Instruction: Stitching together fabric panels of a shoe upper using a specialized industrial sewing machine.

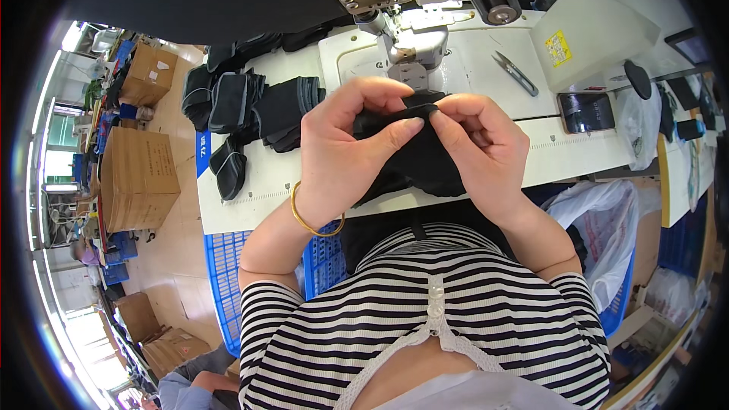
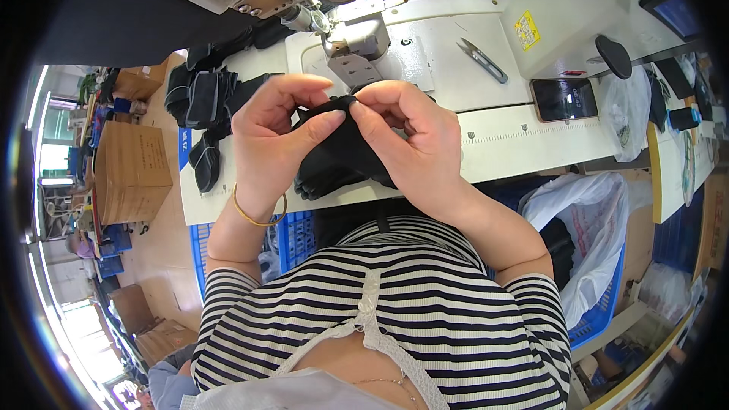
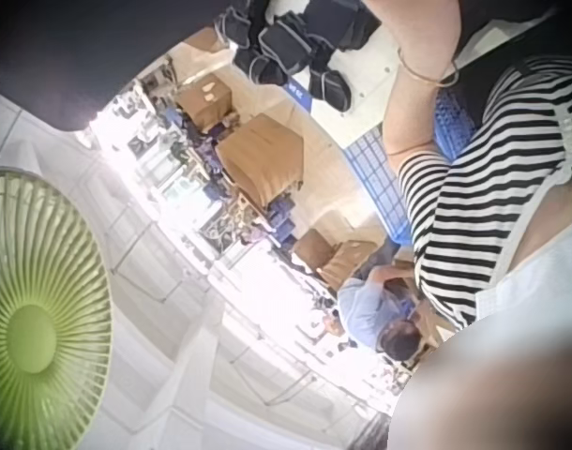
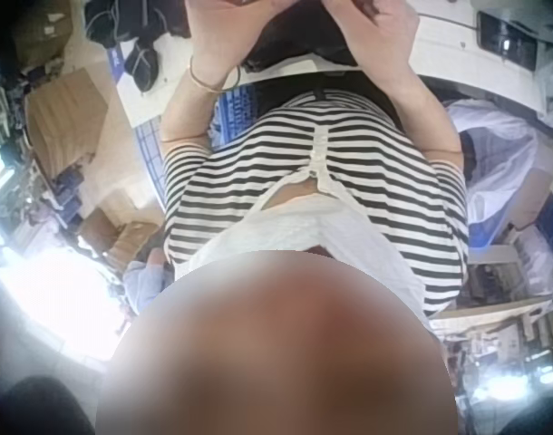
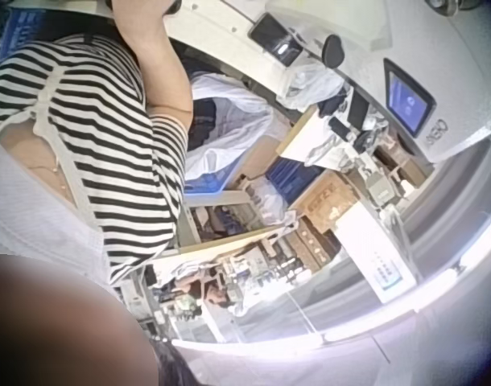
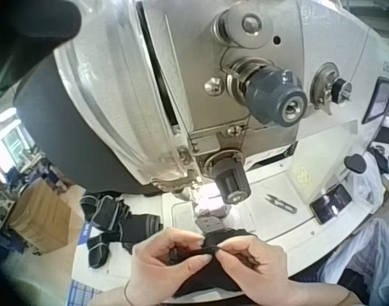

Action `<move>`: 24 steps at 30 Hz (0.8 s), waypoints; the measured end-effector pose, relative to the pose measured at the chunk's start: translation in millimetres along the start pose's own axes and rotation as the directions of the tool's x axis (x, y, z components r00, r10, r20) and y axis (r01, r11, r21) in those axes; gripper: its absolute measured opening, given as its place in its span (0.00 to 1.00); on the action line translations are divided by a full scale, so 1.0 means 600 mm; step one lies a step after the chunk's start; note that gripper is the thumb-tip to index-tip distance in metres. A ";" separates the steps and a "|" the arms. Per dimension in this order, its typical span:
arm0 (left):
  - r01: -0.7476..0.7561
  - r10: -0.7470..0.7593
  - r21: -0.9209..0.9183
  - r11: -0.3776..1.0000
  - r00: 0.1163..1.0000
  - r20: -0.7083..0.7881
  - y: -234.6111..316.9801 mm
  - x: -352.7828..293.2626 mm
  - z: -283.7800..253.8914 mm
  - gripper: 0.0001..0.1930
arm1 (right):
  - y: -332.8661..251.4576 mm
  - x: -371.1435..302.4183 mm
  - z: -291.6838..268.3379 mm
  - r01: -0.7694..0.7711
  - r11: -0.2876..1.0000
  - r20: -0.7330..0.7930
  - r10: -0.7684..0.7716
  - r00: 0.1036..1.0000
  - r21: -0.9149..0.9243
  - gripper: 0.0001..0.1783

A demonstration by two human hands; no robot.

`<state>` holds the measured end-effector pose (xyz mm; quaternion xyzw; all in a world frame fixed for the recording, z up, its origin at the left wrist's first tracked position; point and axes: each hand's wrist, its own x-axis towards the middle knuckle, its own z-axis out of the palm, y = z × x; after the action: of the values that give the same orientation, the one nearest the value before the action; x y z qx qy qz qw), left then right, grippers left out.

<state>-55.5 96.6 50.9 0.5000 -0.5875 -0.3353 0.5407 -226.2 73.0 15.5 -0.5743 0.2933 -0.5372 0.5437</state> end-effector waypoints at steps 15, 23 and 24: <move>-0.024 -0.014 -0.241 0.970 0.988 -0.156 -0.021 0.005 -0.023 0.05 | 0.012 -0.016 -0.019 0.074 0.966 0.056 -0.062 0.996 -0.246 0.08; -0.005 -0.064 -0.334 0.942 0.979 -0.194 -0.027 0.007 -0.017 0.06 | 0.009 -0.011 -0.019 0.123 0.954 0.072 -0.107 0.992 -0.274 0.05; -0.005 -0.067 -0.344 0.939 0.978 -0.197 -0.027 0.007 -0.017 0.06 | 0.011 -0.012 -0.019 0.123 0.954 0.074 -0.107 0.992 -0.274 0.05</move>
<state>-41.4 89.6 39.0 0.4396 -0.4532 -0.3873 0.6718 -236.9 74.5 5.6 -0.6765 0.3161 -0.5044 0.4336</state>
